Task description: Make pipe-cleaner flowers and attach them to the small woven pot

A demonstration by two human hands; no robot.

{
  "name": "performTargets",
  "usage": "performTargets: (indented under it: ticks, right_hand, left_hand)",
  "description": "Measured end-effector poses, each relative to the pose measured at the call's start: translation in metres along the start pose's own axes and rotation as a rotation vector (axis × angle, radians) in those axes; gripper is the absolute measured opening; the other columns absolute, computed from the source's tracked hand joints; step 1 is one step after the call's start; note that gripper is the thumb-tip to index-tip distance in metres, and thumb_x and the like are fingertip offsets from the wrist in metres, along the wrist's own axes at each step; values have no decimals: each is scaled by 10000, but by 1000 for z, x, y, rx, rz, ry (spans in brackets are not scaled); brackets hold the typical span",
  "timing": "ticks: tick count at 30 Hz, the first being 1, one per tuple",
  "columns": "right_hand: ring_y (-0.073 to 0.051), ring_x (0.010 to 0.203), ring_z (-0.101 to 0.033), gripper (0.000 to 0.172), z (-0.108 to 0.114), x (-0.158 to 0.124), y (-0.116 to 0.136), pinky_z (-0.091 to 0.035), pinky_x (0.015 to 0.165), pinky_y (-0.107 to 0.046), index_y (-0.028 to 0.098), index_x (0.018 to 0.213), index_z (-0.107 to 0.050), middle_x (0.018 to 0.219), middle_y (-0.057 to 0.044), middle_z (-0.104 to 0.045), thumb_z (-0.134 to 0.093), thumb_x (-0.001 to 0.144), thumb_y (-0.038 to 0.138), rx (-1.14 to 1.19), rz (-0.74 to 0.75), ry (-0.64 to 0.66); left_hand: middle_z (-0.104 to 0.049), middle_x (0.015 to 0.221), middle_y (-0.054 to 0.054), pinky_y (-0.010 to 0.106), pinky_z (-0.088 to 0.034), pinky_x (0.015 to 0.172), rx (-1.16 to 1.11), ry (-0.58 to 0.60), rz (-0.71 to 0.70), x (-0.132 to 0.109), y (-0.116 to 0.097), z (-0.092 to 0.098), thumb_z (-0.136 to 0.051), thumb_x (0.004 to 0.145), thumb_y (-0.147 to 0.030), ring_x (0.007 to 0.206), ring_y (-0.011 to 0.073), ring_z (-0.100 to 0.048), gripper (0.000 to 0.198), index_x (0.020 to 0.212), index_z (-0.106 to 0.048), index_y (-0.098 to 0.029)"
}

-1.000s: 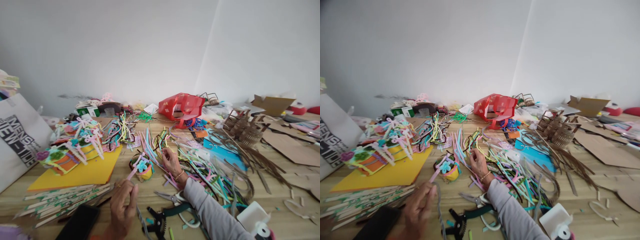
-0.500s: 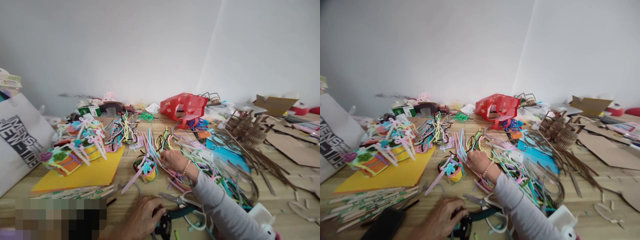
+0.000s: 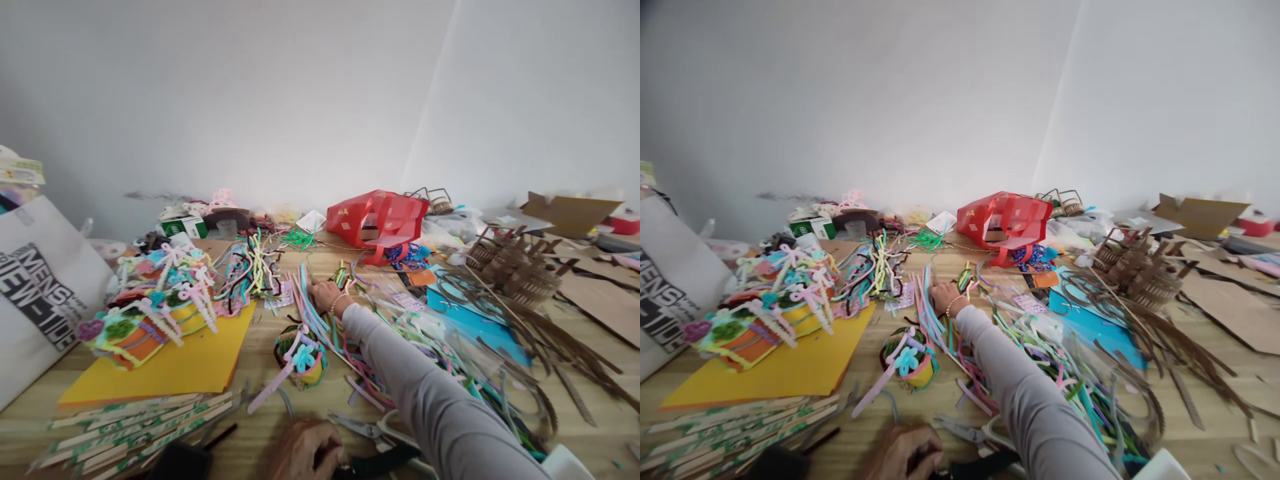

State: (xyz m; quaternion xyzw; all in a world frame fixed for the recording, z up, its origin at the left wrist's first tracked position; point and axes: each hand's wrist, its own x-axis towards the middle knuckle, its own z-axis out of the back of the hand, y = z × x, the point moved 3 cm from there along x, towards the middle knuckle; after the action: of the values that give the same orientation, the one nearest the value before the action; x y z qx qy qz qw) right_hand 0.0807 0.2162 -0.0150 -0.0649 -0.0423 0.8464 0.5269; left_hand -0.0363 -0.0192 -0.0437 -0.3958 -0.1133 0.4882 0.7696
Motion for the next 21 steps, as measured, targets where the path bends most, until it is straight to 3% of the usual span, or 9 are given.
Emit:
performTargets:
  ticks: [5, 8, 11, 14, 18, 21]
  right_hand:
    - [-195, 953, -609, 177, 8, -8, -5, -497, 808, -331, 95, 1053, -615, 1051, -123, -627, -489, 951, 166, -63, 238, -41]
    - [-187, 902, -598, 202, 21, -21, -10, -465, 754, -299, 102, 1022, -623, 990, -135, -635, -433, 955, 112, -96, 296, -102]
    - [-215, 965, -552, 236, 36, -39, -16, -444, 755, -317, 142, 1078, -598, 1082, -139, -604, -406, 951, 88, -120, 292, -193]
    - [-251, 1031, -504, 214, 52, -56, -23, -433, 803, -351, 117, 975, -619, 1100, -167, -580, -418, 928, 60, -123, 257, -274]
    - [-234, 942, -528, 213, 71, -85, -28, -445, 837, -357, 107, 879, -624, 975, -145, -597, -419, 921, 63, -70, 227, -356]
    - [-180, 889, -558, 243, 85, -119, -19, -474, 818, -304, 118, 927, -602, 997, -119, -592, -365, 931, 68, 34, 203, -447]
  left_hand:
    - [-714, 765, 13, 266, -420, 724, -16, -14, 16, -2, 1, 1, -534, 818, -266, 785, 195, -625, 192, 813, -720, -218]
    - [-712, 763, 12, 264, -417, 720, -18, -11, 2, -3, 0, 0, -526, 827, -266, 777, 192, -625, 197, 811, -716, -215]
    - [-702, 721, 3, 252, -411, 685, -12, -34, -30, -2, 1, 0, -512, 838, -263, 738, 181, -622, 206, 789, -706, -213]
    - [-687, 676, -5, 237, -404, 634, -24, -41, -63, -1, 3, -2, -507, 842, -273, 675, 167, -610, 212, 760, -693, -211]
    - [-657, 664, 4, 231, -417, 637, -100, -180, -113, -2, 2, 2, -504, 840, -270, 666, 161, -585, 218, 712, -668, -202]
    - [-638, 667, 24, 238, -429, 615, -241, -258, -128, -2, -1, 9, -504, 845, -317, 655, 164, -569, 243, 709, -656, -186]
